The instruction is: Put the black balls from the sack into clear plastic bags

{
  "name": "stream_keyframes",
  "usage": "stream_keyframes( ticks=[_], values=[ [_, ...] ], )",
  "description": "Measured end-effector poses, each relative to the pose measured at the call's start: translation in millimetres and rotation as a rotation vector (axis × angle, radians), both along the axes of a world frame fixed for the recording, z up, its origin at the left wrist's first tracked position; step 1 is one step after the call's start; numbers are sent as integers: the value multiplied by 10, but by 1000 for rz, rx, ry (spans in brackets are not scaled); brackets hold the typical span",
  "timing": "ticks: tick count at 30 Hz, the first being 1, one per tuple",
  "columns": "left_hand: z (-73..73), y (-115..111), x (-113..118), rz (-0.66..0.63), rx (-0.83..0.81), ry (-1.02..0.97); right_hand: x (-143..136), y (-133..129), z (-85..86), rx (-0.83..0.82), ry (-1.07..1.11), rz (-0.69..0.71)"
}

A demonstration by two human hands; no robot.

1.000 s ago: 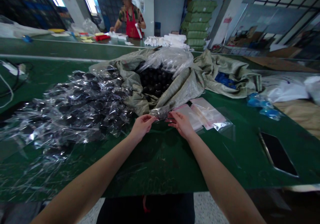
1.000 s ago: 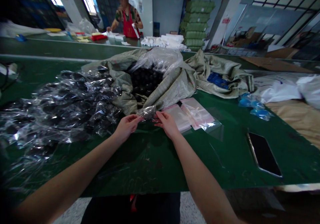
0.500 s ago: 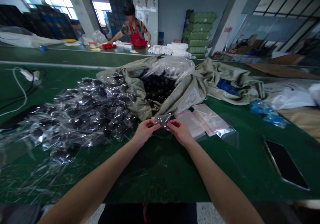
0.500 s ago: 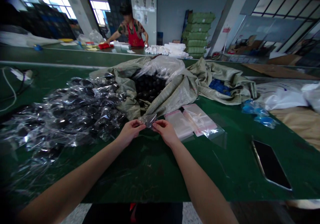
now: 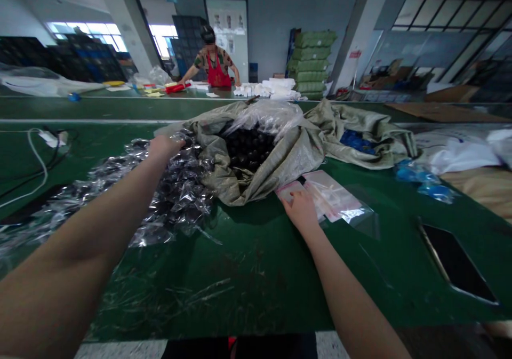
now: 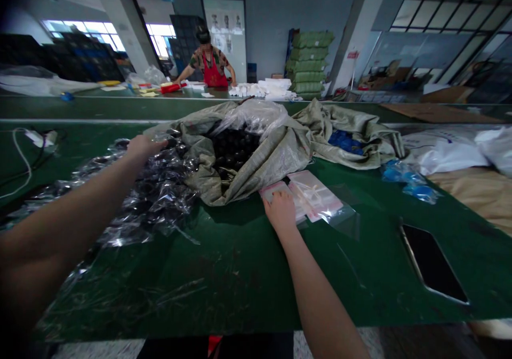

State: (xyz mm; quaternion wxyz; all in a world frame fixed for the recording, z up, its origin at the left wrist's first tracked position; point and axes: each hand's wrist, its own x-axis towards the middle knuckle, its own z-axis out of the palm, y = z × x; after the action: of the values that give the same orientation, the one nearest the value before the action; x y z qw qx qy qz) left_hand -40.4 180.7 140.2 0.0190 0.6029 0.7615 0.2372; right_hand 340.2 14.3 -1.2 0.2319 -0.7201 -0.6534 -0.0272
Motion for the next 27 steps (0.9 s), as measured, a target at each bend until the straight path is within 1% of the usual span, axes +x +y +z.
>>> stream_keyframes(
  ticks=[1,2,3,4,5,6,7,8,10,12,13,14,16,17,19,20,21,22,23,24,25,26,27],
  values=[
    [21,37,42,81,-8,50,9,0,-8,-46,-37,-7],
    [23,56,128,133,27,116,15,1,-13,-85,-63,-9],
    [5,63,250,122,65,184,19,1,-13,-113,-81,-4],
    [-33,69,400,30,98,254,22,2,-11,-131,-89,0],
    [-92,79,569,-106,87,329,24,2,-6,-140,-91,4],
    [-169,97,745,-264,9,387,27,2,0,-145,-88,8],
    [-259,124,920,-410,-107,423,30,2,7,-148,-82,14],
    [-358,159,1085,-487,-177,429,32,1,12,-149,-78,19],
    [-554,236,1359,-590,-314,465,34,-2,19,-144,-80,28],
    [-704,298,1532,-612,-390,518,32,-5,20,-133,-94,26],
    [-748,314,1580,-607,-406,545,28,-6,19,-129,-100,25],
    [-766,318,1605,-594,-402,566,23,-6,17,-128,-101,23],
    [-722,276,1607,-563,-333,584,13,-6,15,-132,-82,20],
    [-666,223,1595,-550,-256,567,9,-7,16,-134,-61,16],
    [-520,38,1567,-561,-49,459,11,-7,26,-127,7,-12],
    [-453,-96,1556,-602,51,364,19,-6,35,-117,55,-28],
    [-403,-255,1550,-676,97,256,32,-4,48,-100,114,-44],
    [-383,-432,1547,-769,76,152,51,0,65,-69,188,-57],
    [-397,-619,1547,-875,7,69,73,6,86,-24,284,-63],
    [-447,-805,1548,-971,-84,16,96,13,110,37,412,-62],
    [-530,-978,1552,-1060,-177,1,118,21,137,104,571,-53],
    [-636,-1130,1557,-1125,-217,2,134,27,167,173,758,-37],
    [-753,-1254,1563,-1147,-212,18,142,30,199,229,959,-11]
  ],
)
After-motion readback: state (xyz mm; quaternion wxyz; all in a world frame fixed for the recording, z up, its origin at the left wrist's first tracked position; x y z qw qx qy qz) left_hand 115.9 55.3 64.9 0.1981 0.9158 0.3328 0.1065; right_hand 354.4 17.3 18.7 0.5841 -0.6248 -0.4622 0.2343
